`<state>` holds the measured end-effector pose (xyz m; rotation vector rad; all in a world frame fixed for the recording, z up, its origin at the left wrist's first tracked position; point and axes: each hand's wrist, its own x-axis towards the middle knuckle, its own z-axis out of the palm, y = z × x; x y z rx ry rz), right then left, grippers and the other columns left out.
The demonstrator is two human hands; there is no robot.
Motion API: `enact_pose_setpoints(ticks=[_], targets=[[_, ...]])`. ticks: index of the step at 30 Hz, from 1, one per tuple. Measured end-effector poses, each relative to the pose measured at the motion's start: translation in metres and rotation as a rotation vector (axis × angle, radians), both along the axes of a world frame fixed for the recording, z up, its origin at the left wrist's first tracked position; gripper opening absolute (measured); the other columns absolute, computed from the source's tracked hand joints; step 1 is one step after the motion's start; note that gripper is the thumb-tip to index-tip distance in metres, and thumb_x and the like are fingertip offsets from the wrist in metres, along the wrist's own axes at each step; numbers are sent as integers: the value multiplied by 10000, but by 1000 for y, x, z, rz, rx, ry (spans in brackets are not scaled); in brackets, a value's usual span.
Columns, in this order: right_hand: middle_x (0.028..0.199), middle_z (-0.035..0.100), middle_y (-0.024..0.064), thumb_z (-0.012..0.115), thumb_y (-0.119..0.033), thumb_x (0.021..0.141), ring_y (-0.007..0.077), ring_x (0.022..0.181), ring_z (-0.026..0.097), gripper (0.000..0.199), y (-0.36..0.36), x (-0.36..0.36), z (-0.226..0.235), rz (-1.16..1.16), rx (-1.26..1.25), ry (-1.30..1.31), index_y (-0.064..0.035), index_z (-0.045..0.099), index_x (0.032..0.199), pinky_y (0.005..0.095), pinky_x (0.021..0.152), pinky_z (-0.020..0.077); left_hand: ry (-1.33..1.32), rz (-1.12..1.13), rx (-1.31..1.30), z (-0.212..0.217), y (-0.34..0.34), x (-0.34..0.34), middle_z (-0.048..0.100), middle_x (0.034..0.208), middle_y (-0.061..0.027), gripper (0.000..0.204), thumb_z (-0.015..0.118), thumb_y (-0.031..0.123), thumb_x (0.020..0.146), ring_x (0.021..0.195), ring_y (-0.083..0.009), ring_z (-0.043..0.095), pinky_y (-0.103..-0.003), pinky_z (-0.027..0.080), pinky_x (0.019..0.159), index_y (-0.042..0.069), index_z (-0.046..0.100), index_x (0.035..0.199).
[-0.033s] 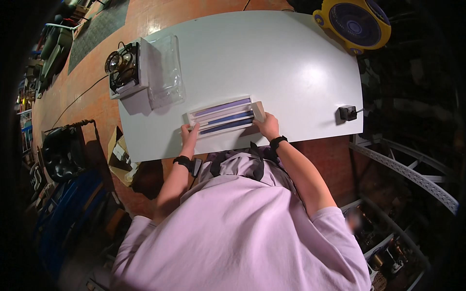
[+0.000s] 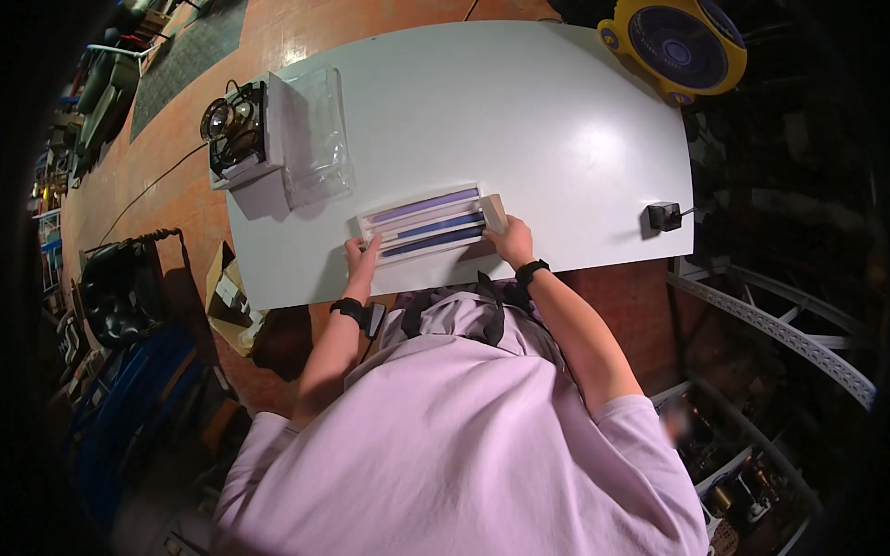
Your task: Packing a white box with cylindrical objects and then inspecting items in a cardboard shipping carton
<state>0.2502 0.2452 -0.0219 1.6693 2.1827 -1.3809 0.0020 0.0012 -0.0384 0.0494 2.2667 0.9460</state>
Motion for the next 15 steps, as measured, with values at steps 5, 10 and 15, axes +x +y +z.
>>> enact_pose_setpoints(ticks=[5,10,15], targets=[[916,765,167,849,-283,801,260,817,745,439,2,2,4,-13,-46,-22,16,725,1098,381,759,574,-110,32,148,20,3,-6,514,1261,-239,810,657,620,916,1183,-313,534,-395,432,1022,-31,419,1336],[898,761,144,852,-287,810,227,807,730,423,3,5,5,-44,-120,62,24,727,1067,367,746,567,-74,52,268,25,12,-3,545,1316,-226,714,565,612,982,1197,-283,558,-369,443,1015,-21,472,1300],[882,755,128,851,-269,811,206,792,716,410,2,7,2,-83,-160,92,22,722,1069,351,732,562,-297,180,450,10,12,-8,640,1202,-127,628,524,560,1025,1103,-217,616,-360,473,987,-25,576,1249]])
